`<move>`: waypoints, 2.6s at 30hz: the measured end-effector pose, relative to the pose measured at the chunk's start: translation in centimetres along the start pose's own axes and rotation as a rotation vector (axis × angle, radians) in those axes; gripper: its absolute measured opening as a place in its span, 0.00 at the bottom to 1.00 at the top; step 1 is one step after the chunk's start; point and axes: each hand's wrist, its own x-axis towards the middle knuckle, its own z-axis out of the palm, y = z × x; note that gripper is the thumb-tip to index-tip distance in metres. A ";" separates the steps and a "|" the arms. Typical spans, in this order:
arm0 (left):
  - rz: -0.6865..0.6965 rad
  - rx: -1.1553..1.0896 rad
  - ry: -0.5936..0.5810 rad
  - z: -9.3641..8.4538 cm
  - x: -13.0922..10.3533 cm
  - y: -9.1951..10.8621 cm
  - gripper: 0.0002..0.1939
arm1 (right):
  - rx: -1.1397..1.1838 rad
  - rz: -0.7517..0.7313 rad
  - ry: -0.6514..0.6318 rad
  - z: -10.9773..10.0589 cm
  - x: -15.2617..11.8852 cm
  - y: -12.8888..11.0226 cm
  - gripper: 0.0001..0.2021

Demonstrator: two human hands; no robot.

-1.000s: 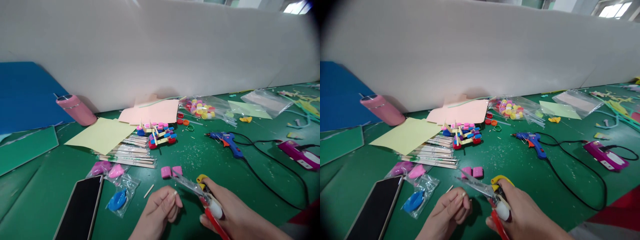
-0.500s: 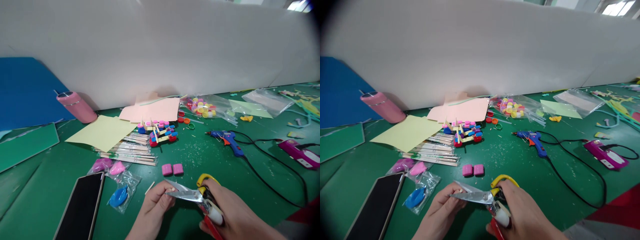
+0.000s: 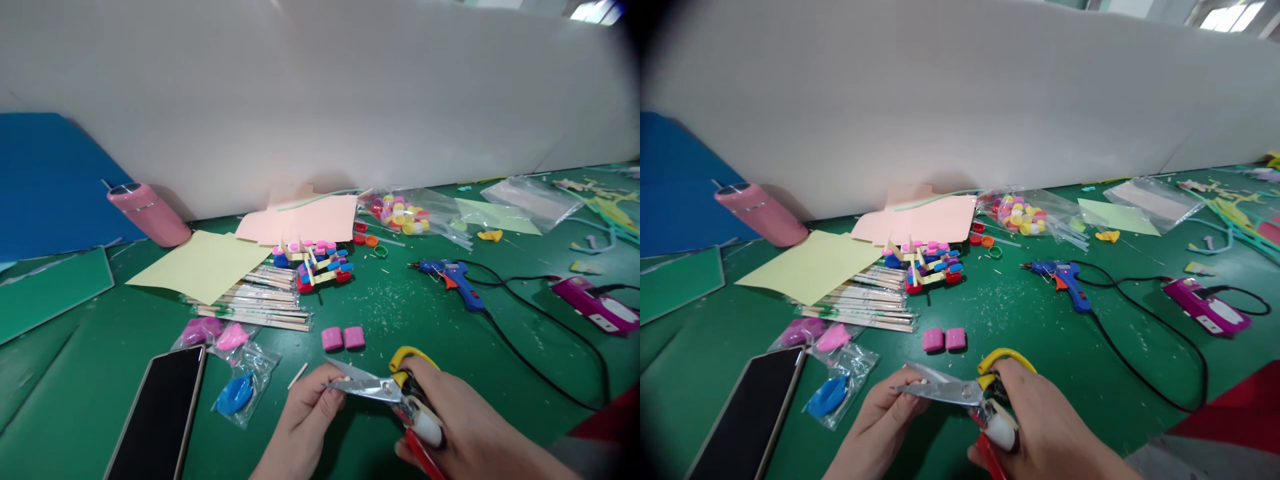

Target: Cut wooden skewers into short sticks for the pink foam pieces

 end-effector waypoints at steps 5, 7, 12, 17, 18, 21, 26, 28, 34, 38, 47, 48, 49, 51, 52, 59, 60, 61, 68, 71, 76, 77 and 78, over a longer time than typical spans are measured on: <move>0.012 0.046 0.006 0.1 0.0 0.1 0.13 | -0.005 0.045 -0.056 -0.1 0.1 -0.2 0.21; 0.016 0.037 0.014 0.1 0.0 0.1 0.13 | -0.013 0.058 -0.082 0.0 0.1 -0.2 0.18; 0.009 0.042 0.019 0.2 0.0 0.2 0.12 | -0.059 0.083 -0.046 0.9 0.1 0.2 0.15; 0.000 0.114 0.027 0.5 -0.1 0.8 0.12 | -0.091 0.134 -0.003 1.0 0.9 1.2 0.12; -0.007 0.082 0.031 0.6 -0.1 0.9 0.11 | -0.099 0.143 0.026 0.7 1.2 1.5 0.11; -0.011 -0.180 0.131 0.5 0.3 1.2 0.12 | -0.152 0.189 0.159 -0.3 2.0 3.1 0.12; 0.062 -0.463 0.451 -0.5 1.5 1.9 0.09 | -0.371 0.225 0.263 -1.5 2.6 6.9 0.17; 0.074 -0.457 0.511 -0.7 1.7 2.0 0.06 | -0.438 0.181 0.284 -2.0 2.4 8.0 0.22; 0.055 -0.384 0.556 -0.5 1.6 2.1 0.05 | -0.491 -0.061 0.409 -2.4 1.7 5.6 0.17; 0.037 -0.395 0.514 -0.3 1.7 2.0 0.05 | -0.289 -0.313 0.200 0.7 2.5 0.3 0.10; 0.082 -0.318 0.506 -0.2 1.6 1.2 0.04 | -0.589 -0.441 -0.132 5.4 5.7 -4.3 0.05; 0.080 -0.307 0.499 -0.2 1.6 1.2 0.04 | -0.606 -0.441 -0.141 5.5 5.7 -4.2 0.05; 0.078 -0.294 0.492 -0.2 1.6 1.1 0.05 | -0.617 -0.442 -0.154 5.5 5.5 -4.2 0.05; 0.079 -0.263 0.487 -0.2 1.6 1.0 0.05 | -0.636 -0.448 -0.182 5.4 5.3 -4.2 0.07; 0.084 -0.244 0.496 -0.2 1.6 0.9 0.05 | -0.645 -0.453 -0.196 5.3 5.2 -4.3 0.07; 0.049 -0.182 0.561 -0.2 1.6 0.4 0.06 | -0.601 -0.497 -0.288 3.1 5.3 -4.7 0.06; 0.037 -0.203 0.550 -0.2 1.5 0.5 0.06 | -0.579 -0.484 -0.277 2.9 5.3 -4.6 0.06; 0.023 -0.232 0.537 -0.1 1.5 0.6 0.06 | -0.555 -0.469 -0.262 2.8 5.3 -4.5 0.07; -0.065 -0.491 0.491 -0.1 1.9 1.2 0.05 | -0.403 -0.398 -0.186 3.3 5.1 -3.2 0.07; -0.104 -0.514 0.478 -0.2 1.9 1.2 0.04 | -0.208 -0.373 -0.116 3.1 5.3 -2.9 0.08; -0.074 -0.337 0.427 0.3 1.5 0.8 0.05 | 0.468 -0.218 -0.012 1.7 6.2 -2.7 0.05; -0.057 -0.263 0.414 0.4 1.5 0.7 0.05 | 0.584 -0.205 -0.010 1.6 6.4 -2.6 0.05; -0.038 -0.188 0.403 0.6 1.4 0.7 0.05 | 0.673 -0.199 -0.019 1.5 6.7 -2.6 0.05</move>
